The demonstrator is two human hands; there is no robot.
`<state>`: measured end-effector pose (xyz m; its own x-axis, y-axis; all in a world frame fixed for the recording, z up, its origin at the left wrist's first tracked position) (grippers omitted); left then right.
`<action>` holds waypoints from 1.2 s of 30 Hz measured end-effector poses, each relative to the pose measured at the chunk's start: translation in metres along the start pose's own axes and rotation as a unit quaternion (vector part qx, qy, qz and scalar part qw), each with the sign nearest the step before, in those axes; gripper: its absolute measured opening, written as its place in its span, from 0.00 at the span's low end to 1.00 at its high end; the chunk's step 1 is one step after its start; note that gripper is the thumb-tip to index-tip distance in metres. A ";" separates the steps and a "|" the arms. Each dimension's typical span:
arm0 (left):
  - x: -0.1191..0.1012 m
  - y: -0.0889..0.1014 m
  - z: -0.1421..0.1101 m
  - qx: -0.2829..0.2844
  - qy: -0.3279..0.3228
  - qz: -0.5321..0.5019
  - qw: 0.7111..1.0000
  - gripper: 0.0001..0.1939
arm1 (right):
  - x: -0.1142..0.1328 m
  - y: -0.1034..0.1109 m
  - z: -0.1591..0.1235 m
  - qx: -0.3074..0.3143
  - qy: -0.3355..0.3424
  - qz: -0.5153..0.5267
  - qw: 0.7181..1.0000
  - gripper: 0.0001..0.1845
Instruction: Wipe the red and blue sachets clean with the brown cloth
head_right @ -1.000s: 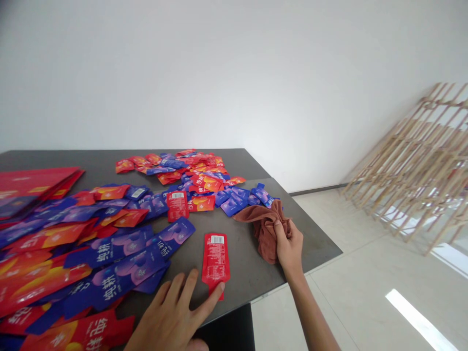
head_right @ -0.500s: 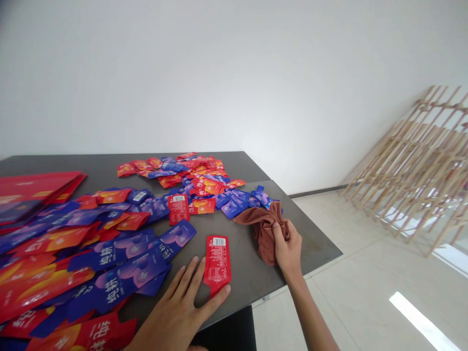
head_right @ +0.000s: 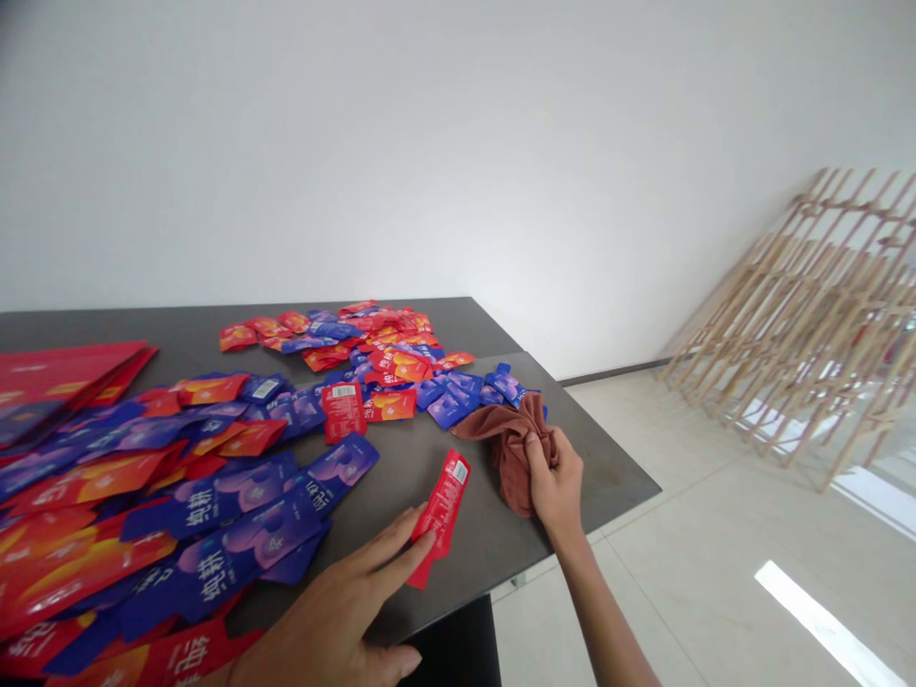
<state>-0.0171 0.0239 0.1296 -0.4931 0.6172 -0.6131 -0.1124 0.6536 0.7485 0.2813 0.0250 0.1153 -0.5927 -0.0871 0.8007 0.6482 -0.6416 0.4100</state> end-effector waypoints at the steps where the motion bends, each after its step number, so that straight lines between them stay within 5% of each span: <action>1: 0.001 -0.001 0.001 -0.015 -0.019 -0.017 1.000 0.52 | 0.000 0.000 0.000 0.001 0.000 0.001 1.000 0.22; 7: 0.003 -0.001 -0.006 -0.130 -0.092 0.077 0.984 0.35 | 0.002 0.001 0.000 0.008 0.003 0.007 1.000 0.22; 12: -0.001 -0.001 -0.018 -0.213 -0.125 0.338 0.908 0.27 | 0.002 0.001 -0.001 0.006 0.002 0.006 1.000 0.22; 19: -0.006 -0.031 -0.021 -0.224 -0.159 0.418 0.866 0.16 | 0.002 0.001 0.000 0.009 0.005 -0.001 1.000 0.22; 27: -0.014 -0.033 -0.026 -0.224 -0.222 0.452 0.834 0.13 | 0.013 0.005 -0.004 0.040 0.084 -0.017 0.996 0.19; 31: -0.012 -0.035 -0.028 -0.219 -0.217 0.452 0.837 0.14 | 0.015 0.002 -0.006 0.074 0.188 -0.060 0.978 0.26; 36: -0.013 -0.035 -0.029 -0.208 -0.207 0.425 0.856 0.15 | 0.011 -0.008 -0.008 0.190 0.247 -0.110 0.944 0.34</action>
<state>-0.0317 -0.0198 0.1191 -0.2118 0.9510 0.2251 -0.2050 -0.2684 0.9412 0.2656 0.0237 0.1172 -0.8226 -0.3888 0.4151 0.5527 -0.3749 0.7443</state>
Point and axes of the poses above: each hand's wrist, its own z-axis towards the middle knuckle, its own y-axis out of the back of the hand, x = y × z, the point moved 2 cm from there along z, towards the middle knuckle, and after that the axes turned 10 degrees about x, right-handed, at the moved point
